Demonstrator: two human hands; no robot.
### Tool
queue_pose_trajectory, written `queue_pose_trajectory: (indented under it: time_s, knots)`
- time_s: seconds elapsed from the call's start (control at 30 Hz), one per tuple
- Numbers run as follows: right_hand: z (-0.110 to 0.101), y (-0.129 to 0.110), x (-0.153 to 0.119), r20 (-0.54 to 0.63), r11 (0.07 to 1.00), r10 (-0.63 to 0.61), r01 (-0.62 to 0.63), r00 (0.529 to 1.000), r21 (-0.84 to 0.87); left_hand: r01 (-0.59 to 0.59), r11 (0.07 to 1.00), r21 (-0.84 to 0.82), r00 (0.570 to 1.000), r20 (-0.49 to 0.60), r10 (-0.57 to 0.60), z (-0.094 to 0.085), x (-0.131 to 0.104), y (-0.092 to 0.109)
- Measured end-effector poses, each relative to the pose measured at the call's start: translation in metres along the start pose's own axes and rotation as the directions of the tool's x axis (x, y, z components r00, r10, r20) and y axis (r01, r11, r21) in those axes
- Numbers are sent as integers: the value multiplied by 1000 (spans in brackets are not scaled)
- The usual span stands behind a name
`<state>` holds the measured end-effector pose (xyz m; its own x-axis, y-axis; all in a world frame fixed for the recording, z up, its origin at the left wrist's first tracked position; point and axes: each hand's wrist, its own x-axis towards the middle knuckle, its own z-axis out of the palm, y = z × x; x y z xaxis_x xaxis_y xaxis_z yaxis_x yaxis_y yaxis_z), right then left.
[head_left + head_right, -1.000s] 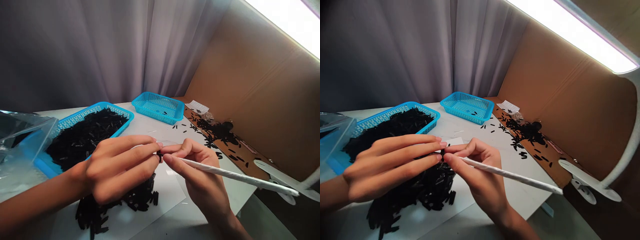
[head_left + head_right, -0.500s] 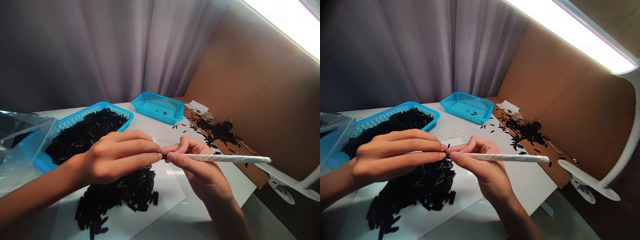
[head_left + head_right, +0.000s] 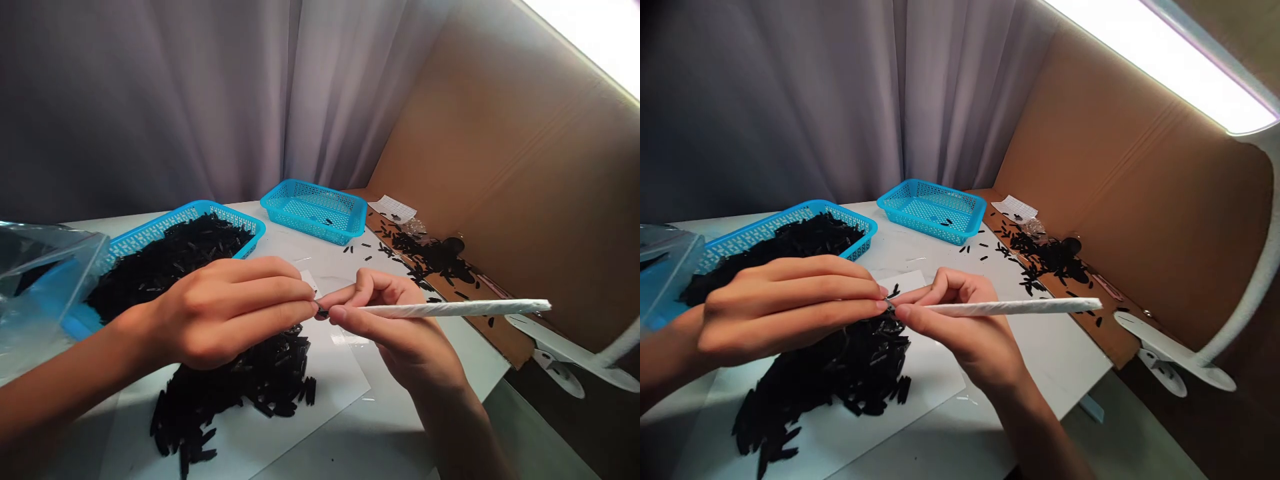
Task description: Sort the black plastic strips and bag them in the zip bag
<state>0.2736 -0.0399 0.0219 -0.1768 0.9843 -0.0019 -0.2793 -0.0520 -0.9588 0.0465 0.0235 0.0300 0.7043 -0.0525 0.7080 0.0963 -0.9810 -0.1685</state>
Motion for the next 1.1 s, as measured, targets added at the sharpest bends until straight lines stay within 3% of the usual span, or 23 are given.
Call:
queue_pose_trajectory:
  time_s: [0.2,0.47,1.1]
  knots:
    - [1,1,-2,-3,999,-27,27,1000,-40,-84,990,115,996,29,81,-5,2,3]
    - [1,0,-2,-1,997,-17,17,1000,-76,-124,985,120,991,64,117,-6,5,5]
    - [-2,2,2,8,998,23,-22,1000,-61,-84,991,99,996,33,81,-2,-2,4]
